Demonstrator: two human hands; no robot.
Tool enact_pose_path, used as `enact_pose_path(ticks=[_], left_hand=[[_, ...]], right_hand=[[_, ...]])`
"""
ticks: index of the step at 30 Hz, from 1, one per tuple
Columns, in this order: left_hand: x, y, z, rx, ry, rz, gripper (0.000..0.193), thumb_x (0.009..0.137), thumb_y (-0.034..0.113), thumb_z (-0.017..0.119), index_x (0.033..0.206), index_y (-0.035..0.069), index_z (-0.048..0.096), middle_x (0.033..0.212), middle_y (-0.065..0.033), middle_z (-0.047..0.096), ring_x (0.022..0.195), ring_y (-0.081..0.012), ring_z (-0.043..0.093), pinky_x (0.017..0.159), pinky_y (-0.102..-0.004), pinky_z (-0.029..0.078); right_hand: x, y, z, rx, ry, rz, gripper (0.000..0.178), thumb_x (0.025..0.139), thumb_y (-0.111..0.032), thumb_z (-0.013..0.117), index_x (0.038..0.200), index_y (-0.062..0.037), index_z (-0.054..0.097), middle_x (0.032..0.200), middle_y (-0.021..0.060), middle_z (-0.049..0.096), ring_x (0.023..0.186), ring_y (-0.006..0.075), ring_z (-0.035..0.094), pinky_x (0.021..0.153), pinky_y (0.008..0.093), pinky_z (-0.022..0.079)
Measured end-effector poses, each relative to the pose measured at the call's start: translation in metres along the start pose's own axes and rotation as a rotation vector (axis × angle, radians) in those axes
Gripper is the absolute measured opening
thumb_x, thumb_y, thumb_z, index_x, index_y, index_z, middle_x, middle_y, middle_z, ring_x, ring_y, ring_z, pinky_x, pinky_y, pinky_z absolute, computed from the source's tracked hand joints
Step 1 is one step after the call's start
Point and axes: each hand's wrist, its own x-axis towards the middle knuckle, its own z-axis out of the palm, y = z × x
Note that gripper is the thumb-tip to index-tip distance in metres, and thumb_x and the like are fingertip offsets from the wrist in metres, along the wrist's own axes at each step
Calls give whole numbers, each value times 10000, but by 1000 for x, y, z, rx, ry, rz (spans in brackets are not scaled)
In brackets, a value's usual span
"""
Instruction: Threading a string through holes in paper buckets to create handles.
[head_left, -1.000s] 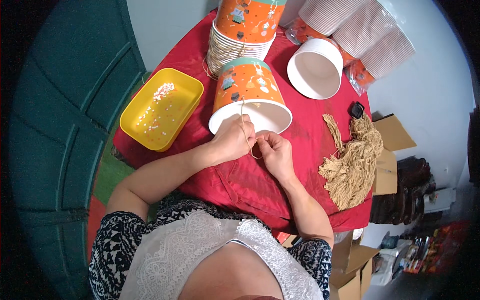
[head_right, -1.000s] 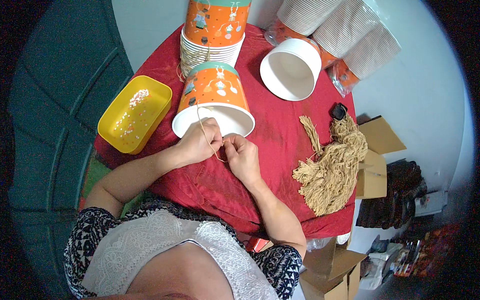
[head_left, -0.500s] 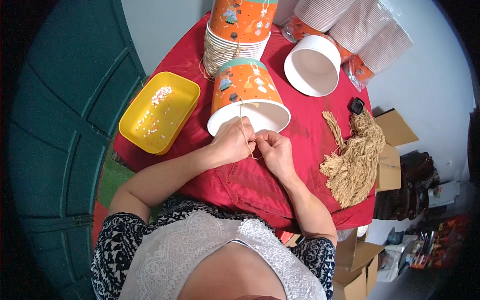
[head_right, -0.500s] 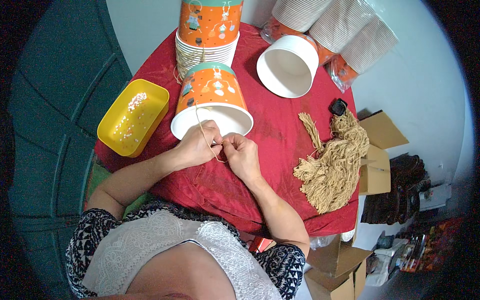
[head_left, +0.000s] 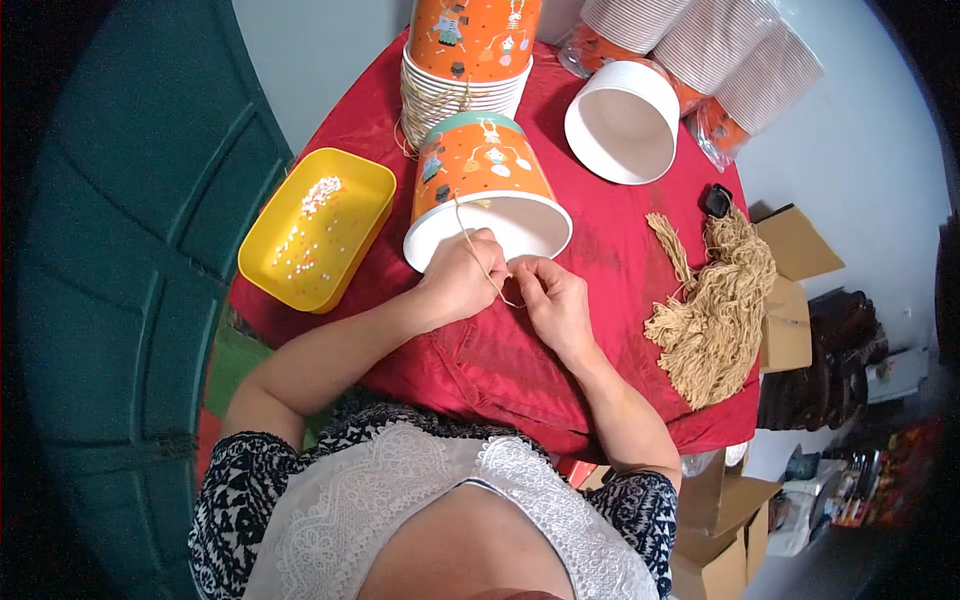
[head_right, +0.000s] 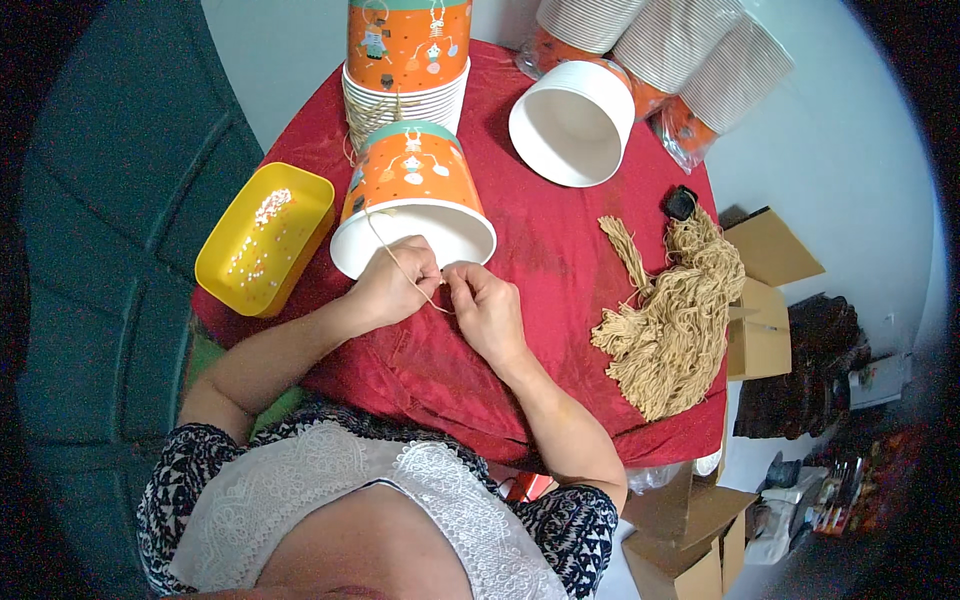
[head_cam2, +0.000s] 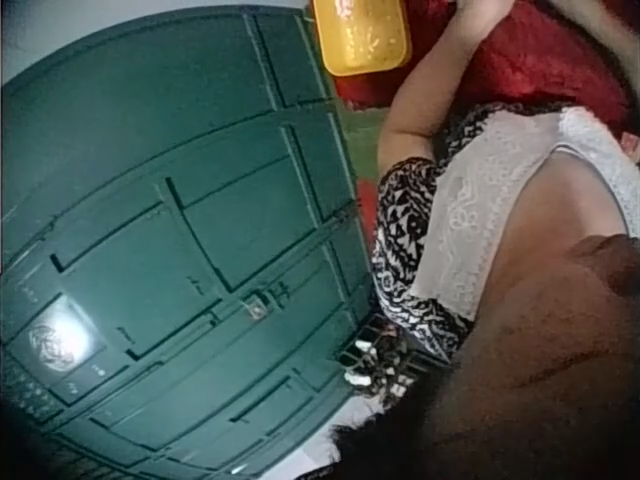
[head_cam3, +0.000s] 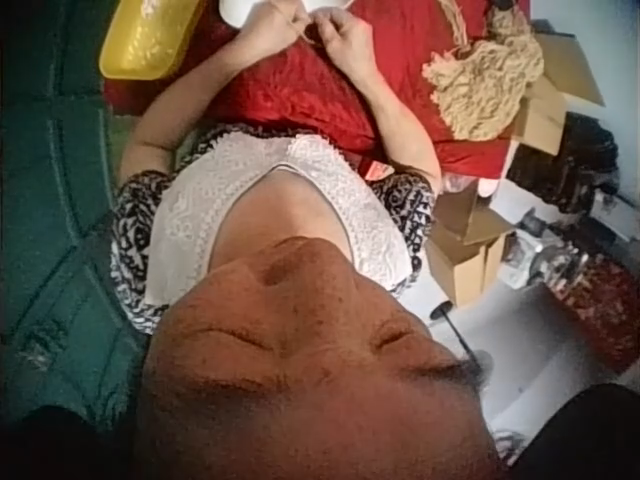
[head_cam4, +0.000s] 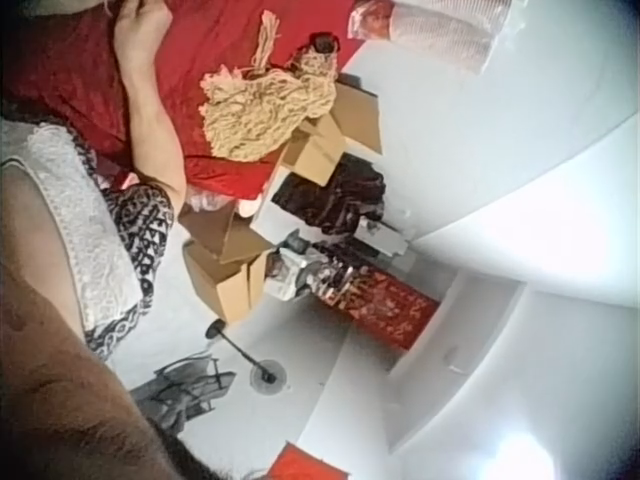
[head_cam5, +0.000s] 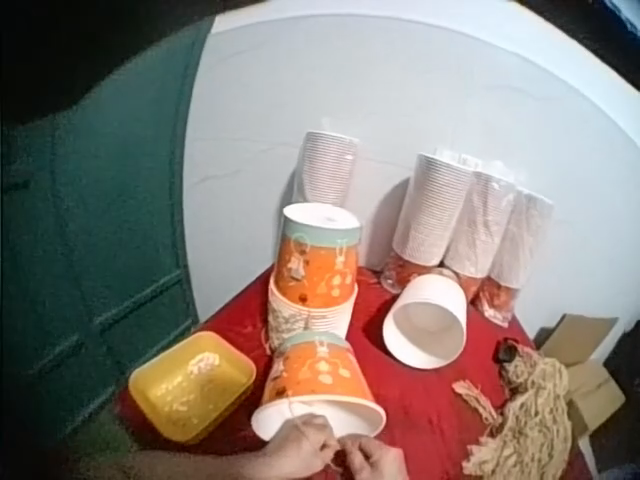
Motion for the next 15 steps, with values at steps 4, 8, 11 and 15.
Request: enact_pose_path(ticks=[4,8,11,15], left_hand=[[0,2,-2,0,-35,-39,75,740,42,676,687,36,622,831,-136,628,802,-335,630,706,-440,510],[0,4,-3,4,-46,-27,74,738,35,676,688,30,621,831,-140,626,807,-338,630,711,-439,512],[0,5,-4,-11,-42,-21,72,730,24,675,686,28,619,829,-144,624,803,-341,629,707,-440,511],[1,7,-6,1,-38,-13,68,710,9,668,679,24,609,819,-149,617,805,-348,621,712,-448,507]], right_hand=[[-2,-5,-5,-35,12,-37,131,878,-33,624,984,14,685,817,200,694,726,277,718,636,352,547],[-2,-2,-8,-75,-16,-82,114,865,-21,633,974,3,657,858,196,697,762,316,717,660,377,565],[-1,-2,-8,-145,13,-147,92,860,-26,643,949,-4,640,863,190,697,766,339,709,657,398,568],[-1,-1,-7,-270,50,-190,83,862,-49,656,935,-20,628,844,182,695,733,352,697,626,414,561]])
